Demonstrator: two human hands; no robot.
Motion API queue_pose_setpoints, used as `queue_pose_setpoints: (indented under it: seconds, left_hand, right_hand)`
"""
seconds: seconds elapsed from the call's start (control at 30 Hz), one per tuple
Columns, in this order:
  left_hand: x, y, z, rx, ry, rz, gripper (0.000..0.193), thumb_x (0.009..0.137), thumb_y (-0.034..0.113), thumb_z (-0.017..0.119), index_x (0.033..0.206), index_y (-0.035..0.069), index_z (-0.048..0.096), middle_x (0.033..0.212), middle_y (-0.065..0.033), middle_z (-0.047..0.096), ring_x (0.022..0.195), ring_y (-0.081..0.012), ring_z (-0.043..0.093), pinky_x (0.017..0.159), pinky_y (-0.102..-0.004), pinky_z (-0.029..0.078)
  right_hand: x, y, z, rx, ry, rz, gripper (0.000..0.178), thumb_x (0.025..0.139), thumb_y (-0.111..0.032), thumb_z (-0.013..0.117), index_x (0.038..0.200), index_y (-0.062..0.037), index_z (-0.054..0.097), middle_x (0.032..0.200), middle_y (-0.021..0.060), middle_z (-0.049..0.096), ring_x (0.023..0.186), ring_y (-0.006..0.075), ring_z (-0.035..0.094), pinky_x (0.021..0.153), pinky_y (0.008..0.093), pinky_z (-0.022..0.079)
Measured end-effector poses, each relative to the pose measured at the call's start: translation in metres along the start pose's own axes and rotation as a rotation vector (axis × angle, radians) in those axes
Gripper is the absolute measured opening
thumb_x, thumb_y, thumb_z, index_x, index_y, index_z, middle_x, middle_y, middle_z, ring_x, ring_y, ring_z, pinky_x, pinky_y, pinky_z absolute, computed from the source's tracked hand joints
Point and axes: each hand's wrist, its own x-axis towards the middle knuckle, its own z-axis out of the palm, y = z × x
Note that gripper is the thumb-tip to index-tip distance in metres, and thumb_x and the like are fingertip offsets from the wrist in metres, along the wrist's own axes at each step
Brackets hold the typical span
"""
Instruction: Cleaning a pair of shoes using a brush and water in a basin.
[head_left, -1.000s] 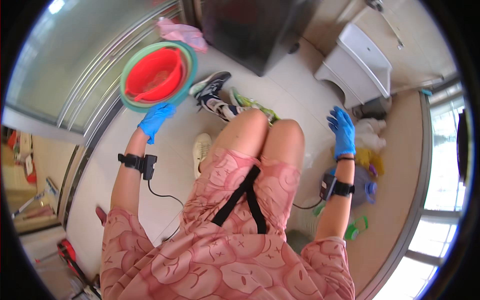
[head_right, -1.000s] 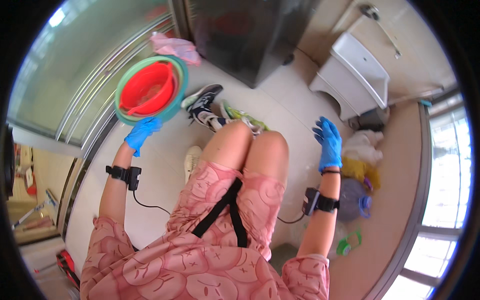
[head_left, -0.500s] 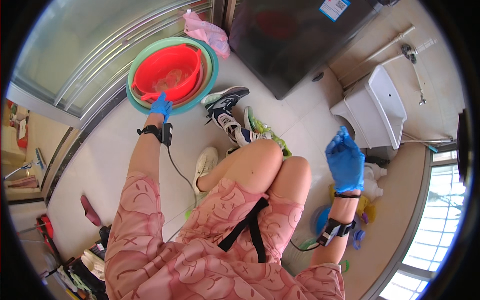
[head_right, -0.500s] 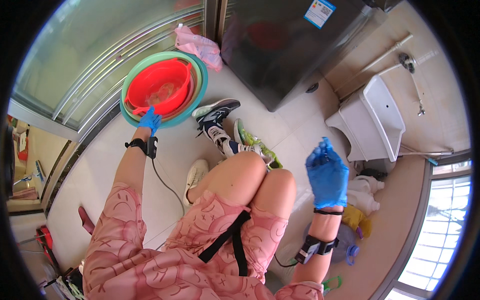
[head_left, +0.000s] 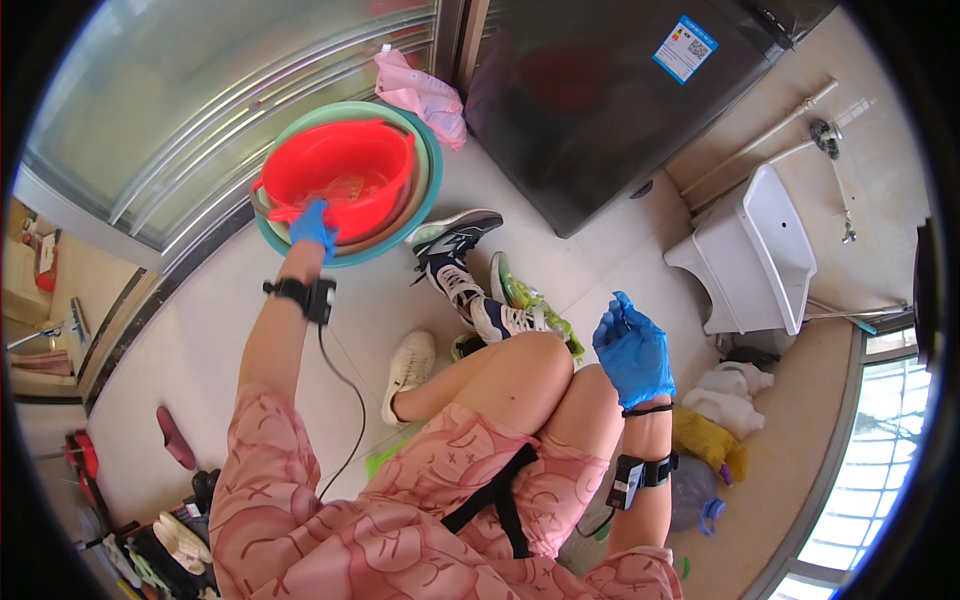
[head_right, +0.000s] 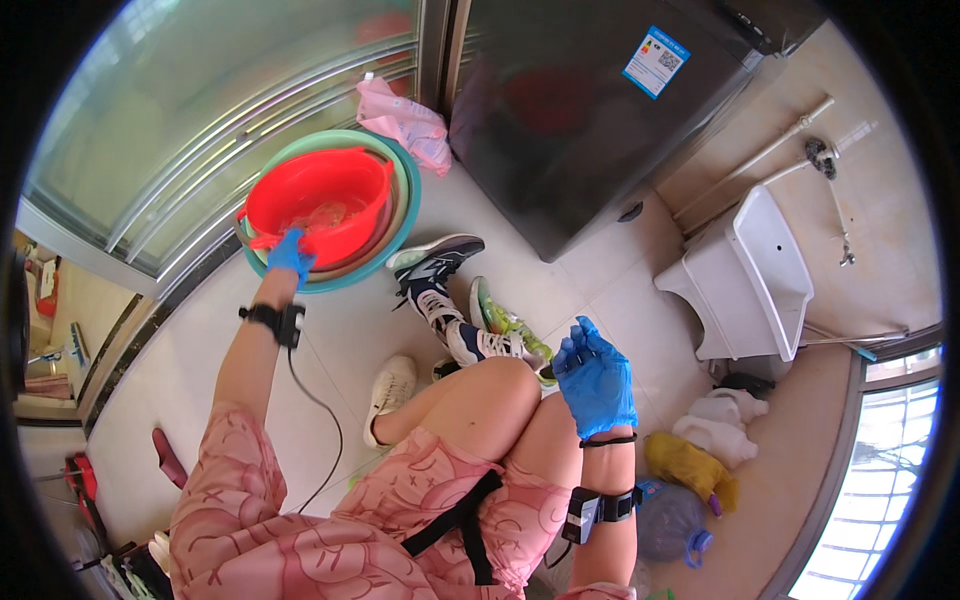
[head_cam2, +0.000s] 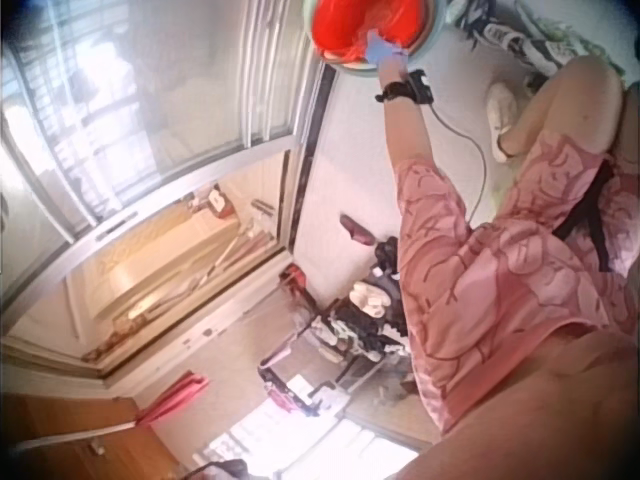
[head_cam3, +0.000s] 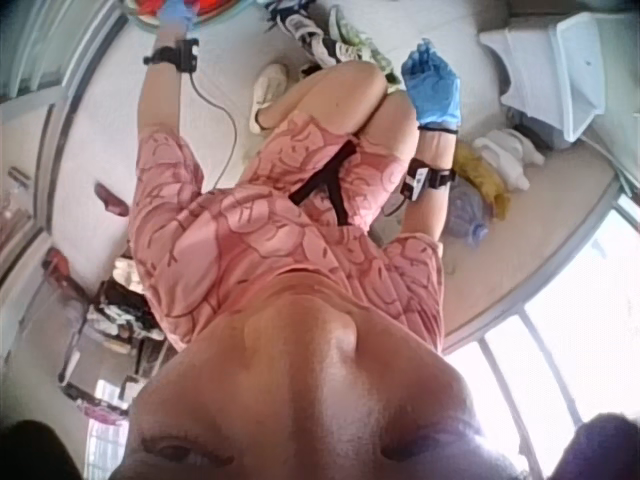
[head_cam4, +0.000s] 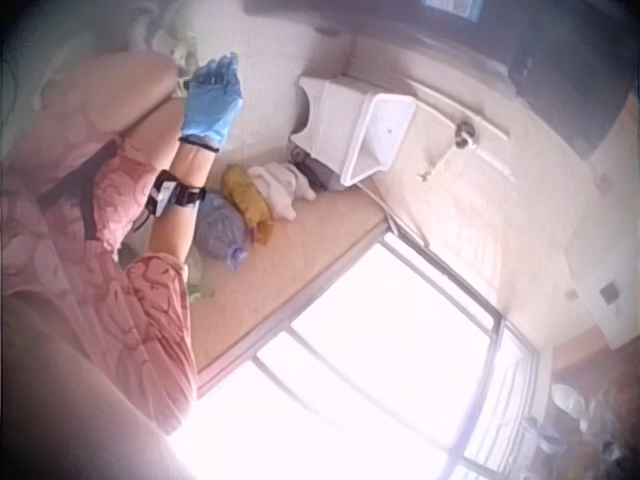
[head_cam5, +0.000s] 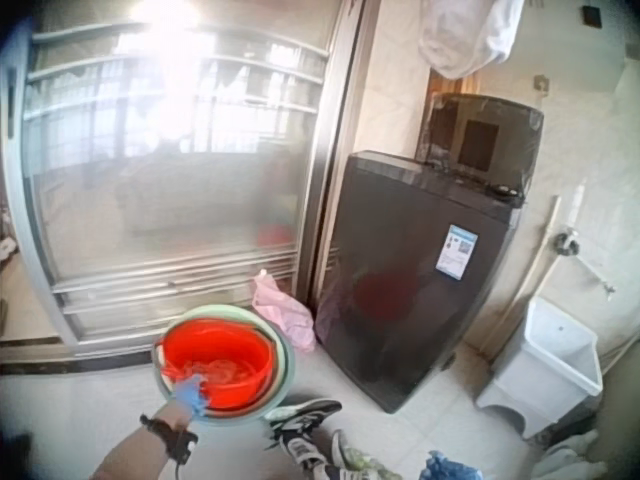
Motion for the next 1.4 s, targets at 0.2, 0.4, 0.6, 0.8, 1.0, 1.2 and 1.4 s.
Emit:
queue_pose_setpoints:
  seconds: [0.2,0.4,0.6,0.8,1.0,1.2,1.4]
  left_hand:
    - [-0.102,-0.029,-0.034,-0.101,-0.133,0.128,0.032,0.072,0.016,0.064,0.099,0.002,0.054,0.086,-0.0101,0.058,0.078,-0.0231,0.059,0.067,-0.0365,0.052]
    - [-0.209,-0.018,0.02,0.081,-0.448,0.063,0.037,0.074,0.017,0.063,0.106,0.003,0.052,0.099,-0.0097,0.059,0.086,-0.023,0.061,0.072,-0.0376,0.052]
    - [-0.277,-0.004,0.094,0.11,-0.947,0.05,0.049,0.08,0.026,0.061,0.12,0.002,0.045,0.112,-0.0118,0.055,0.098,-0.0241,0.056,0.084,-0.0366,0.045]
    - [-0.17,-0.072,0.103,0.123,-1.118,-0.011,0.045,0.088,0.027,0.049,0.123,0.0,0.04,0.118,-0.0124,0.05,0.105,-0.0239,0.053,0.086,-0.0359,0.044]
    - [-0.032,-0.098,0.024,0.527,-0.22,-0.101,0.021,0.084,0.036,0.047,0.081,0.016,0.053,0.06,-0.003,0.044,0.046,-0.0164,0.044,0.039,-0.0317,0.036]
    - [0.054,-0.098,-0.045,0.269,0.159,-0.184,0.018,0.082,0.034,0.052,0.086,0.016,0.053,0.07,-0.0034,0.05,0.056,-0.0172,0.049,0.044,-0.0333,0.043]
    - [0.074,-0.104,-0.079,-0.029,-0.114,-0.1,0.023,0.084,0.028,0.055,0.101,0.015,0.052,0.095,-0.0041,0.059,0.08,-0.0176,0.057,0.065,-0.0284,0.051]
  right_hand:
    - [0.007,0.015,0.017,-0.229,-0.056,0.077,0.033,0.083,-0.02,0.055,0.111,-0.0038,0.053,0.098,0.0066,0.057,0.083,0.0194,0.056,0.072,0.0326,0.048]
    - [-0.011,0.026,0.051,-0.624,0.042,0.165,0.049,0.077,-0.048,0.061,0.104,-0.0078,0.051,0.098,0.0078,0.056,0.08,0.0215,0.058,0.064,0.0333,0.05]
    - [-0.034,-0.013,0.003,-0.225,-0.04,-0.002,0.033,0.079,-0.014,0.057,0.11,-0.005,0.049,0.107,0.0132,0.056,0.098,0.0292,0.054,0.078,0.0441,0.05]
    - [-0.08,-0.101,-0.111,-0.119,0.089,-0.155,0.047,0.077,-0.012,0.055,0.116,0.0062,0.039,0.115,0.0199,0.048,0.105,0.0408,0.048,0.084,0.0387,0.048]
    - [-0.14,-0.134,-0.177,-0.117,0.281,-0.319,0.048,0.081,-0.015,0.053,0.116,0.0117,0.035,0.113,0.0262,0.048,0.102,0.0385,0.049,0.071,0.0285,0.054]
    - [-0.183,-0.135,-0.226,0.264,0.35,-0.287,0.06,0.081,-0.017,0.05,0.131,0.0035,0.023,0.135,0.0232,0.026,0.124,0.0438,0.021,0.078,0.0336,0.054]
    - [-0.182,-0.118,-0.23,0.601,0.512,-0.199,0.061,0.082,-0.018,0.05,0.132,0.0025,0.022,0.131,0.0255,0.032,0.126,0.0392,0.018,0.08,0.0318,0.053]
